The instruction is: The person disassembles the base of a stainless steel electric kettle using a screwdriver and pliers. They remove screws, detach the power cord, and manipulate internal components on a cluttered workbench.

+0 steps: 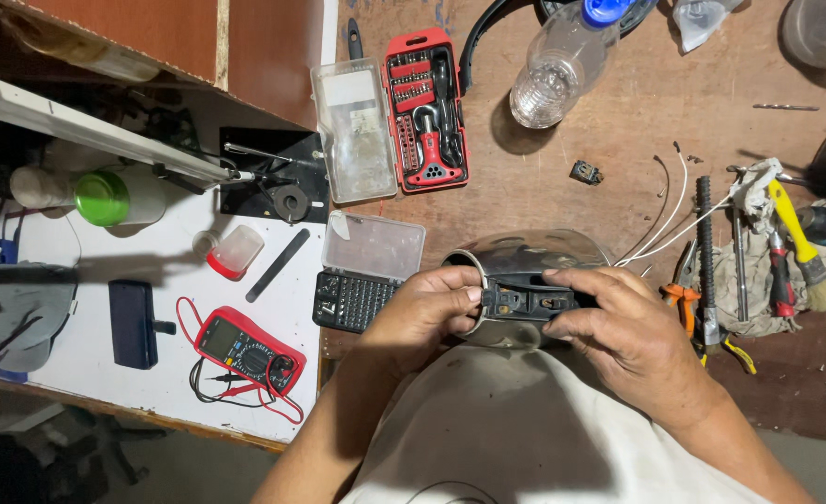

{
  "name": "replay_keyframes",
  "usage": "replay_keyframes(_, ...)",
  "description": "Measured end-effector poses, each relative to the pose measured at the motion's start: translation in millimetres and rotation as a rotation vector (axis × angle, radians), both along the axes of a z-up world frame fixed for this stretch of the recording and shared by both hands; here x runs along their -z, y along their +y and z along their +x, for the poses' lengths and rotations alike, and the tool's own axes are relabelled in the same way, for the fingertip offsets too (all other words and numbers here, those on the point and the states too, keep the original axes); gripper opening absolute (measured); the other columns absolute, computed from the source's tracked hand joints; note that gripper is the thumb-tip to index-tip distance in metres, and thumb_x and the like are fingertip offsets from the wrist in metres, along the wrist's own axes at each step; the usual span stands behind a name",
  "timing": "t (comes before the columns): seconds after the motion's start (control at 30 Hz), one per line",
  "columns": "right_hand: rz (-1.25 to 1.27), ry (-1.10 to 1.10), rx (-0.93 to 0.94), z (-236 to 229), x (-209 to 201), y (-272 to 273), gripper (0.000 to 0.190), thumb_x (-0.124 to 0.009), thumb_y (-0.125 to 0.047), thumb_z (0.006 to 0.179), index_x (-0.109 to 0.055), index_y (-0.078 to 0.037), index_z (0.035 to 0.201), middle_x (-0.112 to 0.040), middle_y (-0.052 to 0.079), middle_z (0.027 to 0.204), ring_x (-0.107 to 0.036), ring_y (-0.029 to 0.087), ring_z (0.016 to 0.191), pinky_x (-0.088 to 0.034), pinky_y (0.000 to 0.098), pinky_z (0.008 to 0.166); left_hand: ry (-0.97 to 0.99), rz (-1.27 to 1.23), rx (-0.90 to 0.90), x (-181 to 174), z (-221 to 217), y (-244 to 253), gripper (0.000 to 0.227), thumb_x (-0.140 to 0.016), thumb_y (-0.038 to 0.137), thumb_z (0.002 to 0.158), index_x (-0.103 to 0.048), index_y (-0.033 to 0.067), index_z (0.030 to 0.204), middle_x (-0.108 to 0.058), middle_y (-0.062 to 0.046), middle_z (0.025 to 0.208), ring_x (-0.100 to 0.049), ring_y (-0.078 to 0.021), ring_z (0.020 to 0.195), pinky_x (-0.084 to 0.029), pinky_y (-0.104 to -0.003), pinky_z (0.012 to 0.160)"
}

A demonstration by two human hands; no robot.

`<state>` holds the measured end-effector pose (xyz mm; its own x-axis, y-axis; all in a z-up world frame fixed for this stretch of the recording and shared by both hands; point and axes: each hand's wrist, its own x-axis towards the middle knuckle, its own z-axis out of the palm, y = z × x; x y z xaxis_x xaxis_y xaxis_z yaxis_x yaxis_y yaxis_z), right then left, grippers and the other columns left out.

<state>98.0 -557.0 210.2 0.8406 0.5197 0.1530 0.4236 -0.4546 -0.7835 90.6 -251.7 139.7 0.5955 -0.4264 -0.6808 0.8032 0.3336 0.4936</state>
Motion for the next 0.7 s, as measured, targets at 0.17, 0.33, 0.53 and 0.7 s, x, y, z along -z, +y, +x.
replay_keyframes(0.17, -0.002, 0.011, 0.016, 4, -3, 5, 0.01, -0.073, -0.019, 0.112, -0.082, -0.019, 0.117, -0.078, 0.017, 0.155, -0.074, 0.038, 0.127, -0.057, 0.0513, 0.113, 0.003, 0.051, 0.001, -2, 5, 0, 0.034, -0.08, 0.017, 0.107, -0.082, 0.0018, 0.138, -0.086, -0.005, 0.117, -0.075, -0.0112, 0.094, -0.058, -0.025, 0.078)
replay_keyframes(0.33, -0.008, 0.017, 0.025, 11, -5, 9, 0.01, -0.073, -0.022, 0.112, -0.082, -0.022, 0.117, -0.079, 0.013, 0.153, -0.075, 0.036, 0.126, -0.058, 0.0489, 0.111, 0.016, 0.076, -0.001, 3, 8, 4, 0.038, -0.083, 0.022, 0.104, -0.083, 0.0046, 0.137, -0.086, -0.004, 0.115, -0.075, -0.0104, 0.093, -0.055, -0.024, 0.078)
replay_keyframes(0.53, -0.025, 0.019, 0.016, 16, -4, 15, 0.01, -0.078, -0.016, 0.11, -0.08, -0.021, 0.118, -0.077, 0.015, 0.156, -0.074, 0.037, 0.126, -0.058, 0.0495, 0.109, -0.012, 0.006, -0.069, 6, 12, 6, 0.025, -0.081, 0.017, 0.108, -0.082, 0.0023, 0.129, -0.084, -0.005, 0.109, -0.071, -0.0104, 0.085, -0.05, -0.021, 0.068)
replay_keyframes(0.7, 0.014, -0.023, 0.009, 20, -7, 22, 0.012, -0.078, -0.011, 0.109, -0.08, -0.02, 0.118, -0.078, 0.018, 0.155, -0.076, 0.039, 0.124, -0.06, 0.0505, 0.107, 0.021, -0.018, -0.114, 5, 12, 9, 0.016, -0.08, 0.011, 0.109, -0.08, -0.0002, 0.121, -0.08, -0.006, 0.102, -0.07, -0.0105, 0.082, -0.053, -0.021, 0.066)
